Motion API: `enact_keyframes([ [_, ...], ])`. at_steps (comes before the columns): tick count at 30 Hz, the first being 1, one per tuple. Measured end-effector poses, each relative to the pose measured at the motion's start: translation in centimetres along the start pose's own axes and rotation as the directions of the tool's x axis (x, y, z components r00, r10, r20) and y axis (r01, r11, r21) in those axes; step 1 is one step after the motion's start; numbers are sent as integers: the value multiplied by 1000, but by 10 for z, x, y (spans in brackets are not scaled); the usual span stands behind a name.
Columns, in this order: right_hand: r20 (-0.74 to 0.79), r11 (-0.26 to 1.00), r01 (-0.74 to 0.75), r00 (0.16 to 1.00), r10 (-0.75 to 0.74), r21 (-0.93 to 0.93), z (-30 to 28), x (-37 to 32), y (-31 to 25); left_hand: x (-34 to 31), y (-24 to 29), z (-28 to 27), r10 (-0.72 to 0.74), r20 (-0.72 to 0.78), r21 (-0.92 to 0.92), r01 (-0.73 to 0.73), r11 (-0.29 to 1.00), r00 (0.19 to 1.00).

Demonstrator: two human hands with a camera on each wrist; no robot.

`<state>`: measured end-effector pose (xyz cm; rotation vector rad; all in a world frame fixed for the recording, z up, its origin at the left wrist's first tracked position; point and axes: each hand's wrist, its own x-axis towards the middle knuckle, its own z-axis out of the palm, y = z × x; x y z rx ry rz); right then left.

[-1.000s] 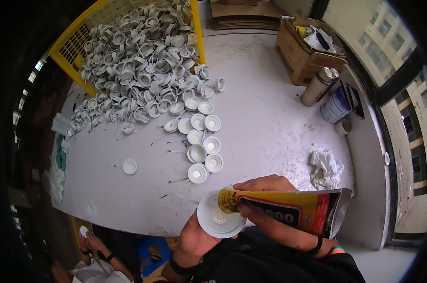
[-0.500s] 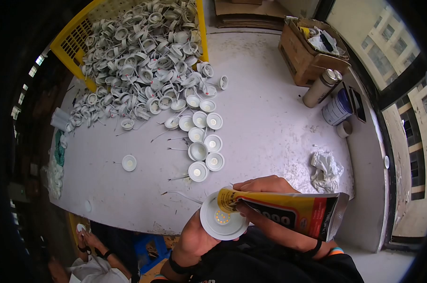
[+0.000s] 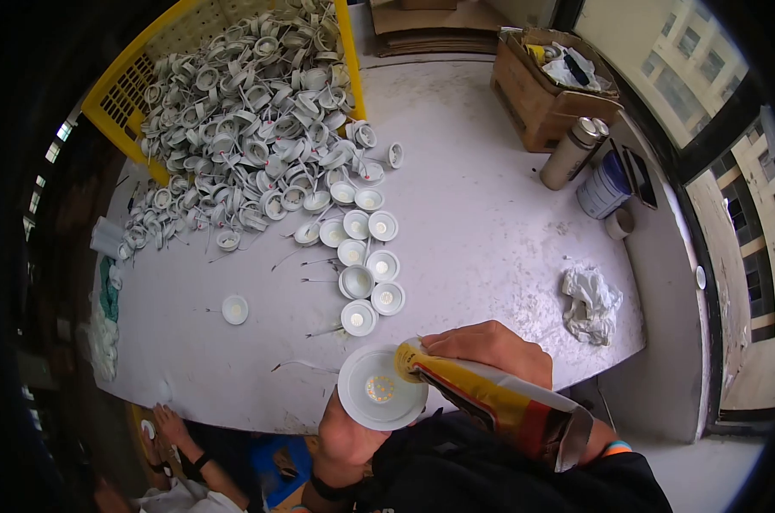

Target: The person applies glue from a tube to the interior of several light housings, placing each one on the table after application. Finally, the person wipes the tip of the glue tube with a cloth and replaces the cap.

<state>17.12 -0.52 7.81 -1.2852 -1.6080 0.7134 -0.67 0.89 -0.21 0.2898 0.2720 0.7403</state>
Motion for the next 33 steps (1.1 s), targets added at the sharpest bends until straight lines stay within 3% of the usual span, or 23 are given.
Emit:
enact_keyframes([
  [1, -43, 996, 3, 999, -7, -92, 3, 0, -4, -1, 1, 2, 39, -32, 21, -39, 999, 999],
  [4, -30, 989, 92, 995, -97, -116, 2, 1, -6, -2, 3, 3, 103, -82, 61, -98, 993, 991],
  [6, -5, 992, 58, 998, -59, -113, -2, 1, -14, -2, 3, 4, 126, -103, 80, -118, 990, 987],
  [8, 150, 996, 49, 988, -37, -76, -8, 2, -17, -2, 2, 5, 175, -149, 71, -166, 984, 973],
  [9, 144, 996, 49, 989, -38, -75, -9, 5, -19, -1, 1, 4, 172, -147, 75, -163, 984, 974],
  [11, 335, 998, -6, 942, 25, -59, -9, 10, -21, 1, -2, 1, 184, -135, 57, -178, 982, 974],
  [12, 333, 998, -4, 943, 23, -58, -5, 8, -21, 1, -2, 0, 184, -134, 59, -178, 982, 974],
  [14, 232, 883, -346, 931, 282, 317, 9, 1, -18, 2, -4, -2, 147, -116, 26, -145, 989, 982],
  [15, 240, 826, -389, 919, 314, 408, 12, 4, -17, 3, -5, -1, 148, -116, 28, -146, 989, 982],
  [18, 149, 722, -399, 910, 386, 566, 24, 4, -8, 8, -5, 3, 104, -24, 47, -103, 994, 994],
  [22, -10, 813, -256, 952, 306, 523, 32, 10, 2, 10, -5, 7, 116, -52, 94, -111, 989, 992],
  [28, -27, 710, -263, 929, 369, 653, 31, 6, 9, 9, 3, -7, 114, -77, 100, -106, 989, 991],
  [30, -48, 685, -243, 925, 376, 687, 28, 5, 11, 6, 15, -23, 182, -274, 100, -160, 982, 944],
  [32, -69, 660, -280, 890, 450, 697, 24, 3, 16, 4, 33, -54, 225, -324, 79, -210, 974, 919],
  [33, -81, 663, -293, 878, 471, 689, 23, 3, 19, 1, 42, -74, 310, -396, 178, -258, 949, 864],
])
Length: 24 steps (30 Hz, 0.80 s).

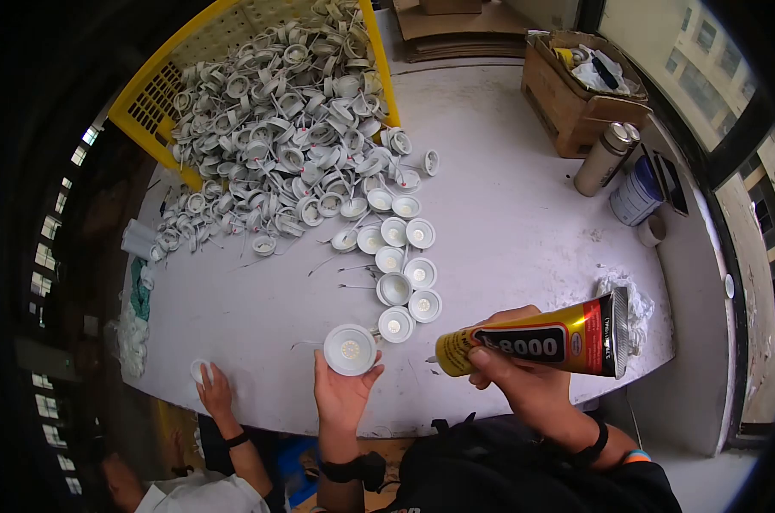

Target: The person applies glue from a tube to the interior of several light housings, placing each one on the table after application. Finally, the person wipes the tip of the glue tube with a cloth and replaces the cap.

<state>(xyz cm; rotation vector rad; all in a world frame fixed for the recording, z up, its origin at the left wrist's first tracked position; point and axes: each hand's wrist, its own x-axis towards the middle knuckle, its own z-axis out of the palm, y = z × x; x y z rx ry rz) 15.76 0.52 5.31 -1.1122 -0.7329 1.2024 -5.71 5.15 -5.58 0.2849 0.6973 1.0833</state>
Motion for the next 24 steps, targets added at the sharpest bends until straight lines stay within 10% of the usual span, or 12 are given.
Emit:
enact_keyframes([
  [13, -60, 994, -65, 996, 60, -89, -7, 23, 10, 89, 69, -220, 228, -685, 391, 86, 916, 692],
  [16, -81, 993, -80, 994, 72, -90, -9, 30, 11, 95, 75, -222, 387, -779, 564, 280, 777, 494],
  [18, -105, 993, -88, 991, 80, -82, -11, 36, 14, 103, 65, -214, 964, -264, 850, 479, 219, 27],
  [19, -102, 993, -91, 991, 82, -80, -12, 39, 16, 111, 61, -208, 965, -263, 849, 482, 219, 25],
  [21, -114, 993, -89, 990, 80, -79, -13, 46, 19, 136, 50, -190, 885, -163, 931, -228, 284, 436],
  [23, -128, 991, -103, 988, 92, -85, -12, 52, 21, 150, 44, -127, 416, -360, 643, -101, 759, 835],
  [24, -140, 991, -105, 986, 92, -88, -11, 56, 21, 165, 38, -108, 324, -376, 568, -60, 821, 868],
])
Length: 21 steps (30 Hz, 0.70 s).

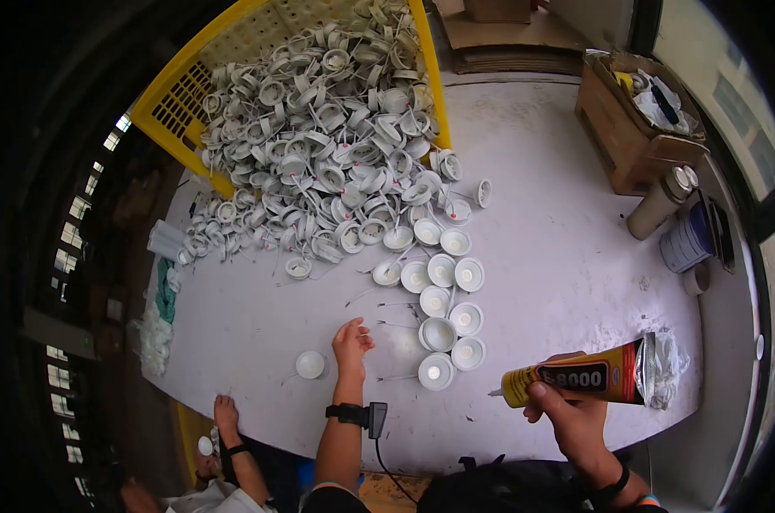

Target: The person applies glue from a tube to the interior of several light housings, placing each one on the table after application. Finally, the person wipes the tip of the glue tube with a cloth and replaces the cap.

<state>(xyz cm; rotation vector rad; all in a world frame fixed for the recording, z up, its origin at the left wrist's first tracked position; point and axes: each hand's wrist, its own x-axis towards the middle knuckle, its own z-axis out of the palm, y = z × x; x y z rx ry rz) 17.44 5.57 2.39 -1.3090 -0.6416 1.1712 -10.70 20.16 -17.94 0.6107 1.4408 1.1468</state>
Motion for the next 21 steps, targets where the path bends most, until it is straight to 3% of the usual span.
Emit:
enact_keyframes([
  [2, -18, 1000, -2, 1000, 2, 2, 1, 6, -1, 19, 5, 35, -74, 58, -64, 77, 995, 996],
  [4, -28, 1000, -3, 1000, 3, -5, -1, 9, -1, 45, -2, 58, -290, 15, -107, 290, 951, 957],
  [7, -56, 1000, -3, 998, 2, -14, -7, 15, 0, 72, -9, 76, -346, -45, -38, 344, 938, 937],
  [11, -106, 1000, 3, 994, -4, -15, -12, 17, 3, 89, -16, 78, -336, -50, 6, 336, 942, 941],
  [13, -80, 1000, 3, 997, -3, 1, -10, 18, 4, 86, -15, 69, -340, -126, 10, 344, 939, 932],
  [15, -153, 998, 60, 986, -60, -7, -8, 14, 5, 77, -17, 55, -293, -148, 21, 299, 954, 945],
  [17, -132, 994, 95, 986, -101, -44, -8, 12, 5, 62, -13, 40, -252, -177, 29, 261, 965, 951],
  [19, -147, 993, 100, 983, -109, -70, -11, 8, 10, 45, -7, 22, -246, -202, -2, 251, 968, 948],
  [21, -131, 993, 89, 986, -99, -81, -11, 1, 9, 25, -1, 10, -294, -116, -136, 278, 951, 949],
])
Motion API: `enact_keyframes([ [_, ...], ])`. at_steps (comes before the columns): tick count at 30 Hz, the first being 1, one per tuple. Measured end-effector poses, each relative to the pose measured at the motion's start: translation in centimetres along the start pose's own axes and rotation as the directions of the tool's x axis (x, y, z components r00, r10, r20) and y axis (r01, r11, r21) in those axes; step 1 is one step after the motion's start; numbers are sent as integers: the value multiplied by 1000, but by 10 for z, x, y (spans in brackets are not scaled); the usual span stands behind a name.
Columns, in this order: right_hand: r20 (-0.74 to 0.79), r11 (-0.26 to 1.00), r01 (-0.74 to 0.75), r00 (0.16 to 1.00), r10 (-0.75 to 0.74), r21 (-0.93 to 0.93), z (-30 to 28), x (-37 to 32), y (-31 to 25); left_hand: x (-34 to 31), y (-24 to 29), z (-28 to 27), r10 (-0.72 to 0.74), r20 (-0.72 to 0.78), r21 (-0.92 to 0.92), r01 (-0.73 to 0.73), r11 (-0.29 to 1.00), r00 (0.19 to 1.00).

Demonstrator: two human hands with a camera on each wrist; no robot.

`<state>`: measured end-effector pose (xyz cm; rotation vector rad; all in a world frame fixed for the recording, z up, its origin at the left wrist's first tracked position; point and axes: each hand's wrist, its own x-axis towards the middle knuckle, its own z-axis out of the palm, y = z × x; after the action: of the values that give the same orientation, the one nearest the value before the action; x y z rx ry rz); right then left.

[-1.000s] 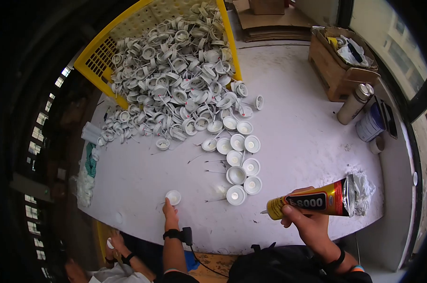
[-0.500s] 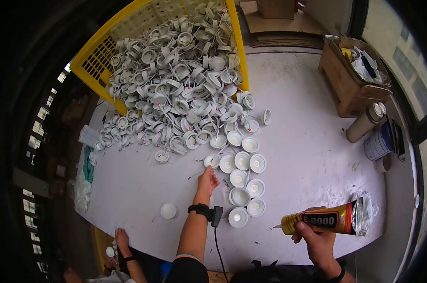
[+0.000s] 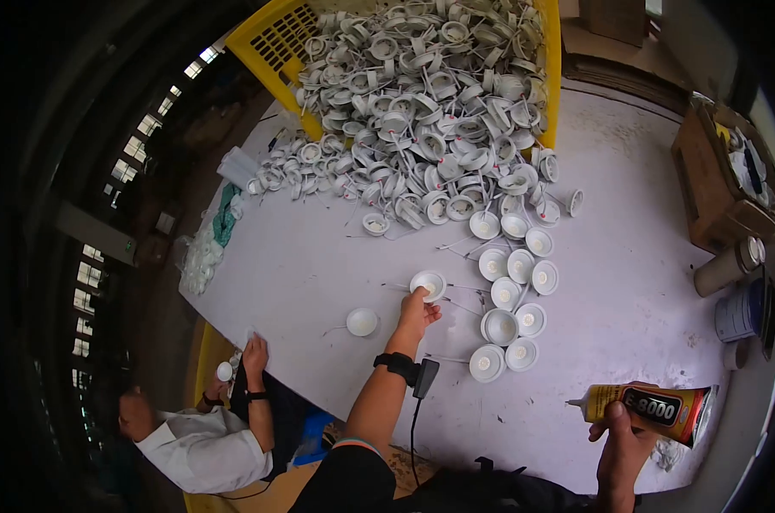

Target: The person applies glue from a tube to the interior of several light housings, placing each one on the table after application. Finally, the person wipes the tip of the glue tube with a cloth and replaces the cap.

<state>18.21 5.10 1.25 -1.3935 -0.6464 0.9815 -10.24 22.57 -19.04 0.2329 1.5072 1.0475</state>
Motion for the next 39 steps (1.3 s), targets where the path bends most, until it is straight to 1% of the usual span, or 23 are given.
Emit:
enact_keyframes([
  [1, 4, 1000, 13, 1000, -13, 10, 0, -3, -2, -15, 4, -7, -10, 57, -12, 10, 1000, 998],
  [2, 8, 1000, 25, 1000, -25, 18, -1, -8, -1, -30, 4, -10, -2, 51, -20, 3, 1000, 999],
  [4, 17, 1000, 28, 999, -28, 14, -7, -15, -3, -71, 5, -18, 24, 249, -198, 27, 980, 968],
  [5, 8, 999, 44, 999, -45, 13, -8, -18, -4, -92, 5, -20, 42, 336, -233, 40, 972, 941],
  [9, -27, 994, 98, 995, -97, 39, -12, -32, -10, -175, 3, -15, 97, 634, -255, 90, 963, 767],
  [11, 50, 990, 118, 991, -122, 79, -15, -37, -15, -208, 2, -11, 85, 754, -204, 109, 973, 651],
  [12, 50, 985, 140, 988, -146, 104, -13, -41, -18, -220, 0, -8, 65, 769, -190, 130, 973, 636],
  [14, 120, 978, 145, 979, -163, 148, -11, -47, -27, -242, -4, 0, 112, 880, -191, 129, 973, 462],
  [15, 196, 976, 116, 969, -153, 186, -6, -48, -30, -257, -4, 2, 115, 865, -233, 189, 954, 488],
  [16, 209, 976, 106, 967, -146, 190, -17, -55, -36, -273, -13, 14, 68, 879, -233, 301, 925, 471],
  [17, 230, 979, 100, 963, -140, 178, -18, -56, -38, -280, -12, 17, 37, 912, -154, 258, 954, 408],
  [18, 260, 981, 91, 956, -133, 169, -20, -58, -40, -286, -15, 20, 10, 928, -127, 292, 948, 372],
  [20, 320, 974, 132, 929, -186, 183, -21, -58, -41, -296, -23, 21, -24, 893, -110, 270, 956, 449],
  [21, 231, 979, 159, 955, -186, 132, -13, -62, -44, -297, -25, 22, -17, 931, -125, 362, 924, 366],
  [22, 224, 979, 163, 956, -188, 123, -11, -63, -46, -301, -26, 25, -19, 934, -122, 370, 921, 357],
  [24, 269, 976, 197, 939, -214, 92, -9, -63, -48, -310, -25, 30, -109, 893, -56, 349, 936, 436],
  [25, 293, 968, 250, 925, -243, 15, -10, -62, -48, -310, -27, 29, -108, 894, -59, 353, 934, 435],
  [29, 339, 954, 292, 906, -253, -66, -9, -61, -48, -306, -33, 24, -97, 911, -56, 354, 933, 401],
  [30, 366, 939, 331, 888, -277, -94, -9, -60, -48, -306, -33, 24, -82, 920, -59, 341, 938, 384],
  [34, 421, 904, 415, 842, -337, -105, -8, -59, -44, -307, -32, 22, -104, 905, -48, 341, 939, 412],
  [36, 424, 898, 423, 840, -338, -121, -6, -59, -44, -305, -29, 22, -72, 947, -87, 467, 880, 312],
  [38, 427, 891, 433, 837, -342, -135, -7, -60, -44, -305, -27, 21, -66, 950, -86, 458, 885, 306],
  [39, 456, 933, 347, 848, -270, -92, -10, -60, -46, -306, -26, 21, -62, 953, -82, 447, 891, 297],
])
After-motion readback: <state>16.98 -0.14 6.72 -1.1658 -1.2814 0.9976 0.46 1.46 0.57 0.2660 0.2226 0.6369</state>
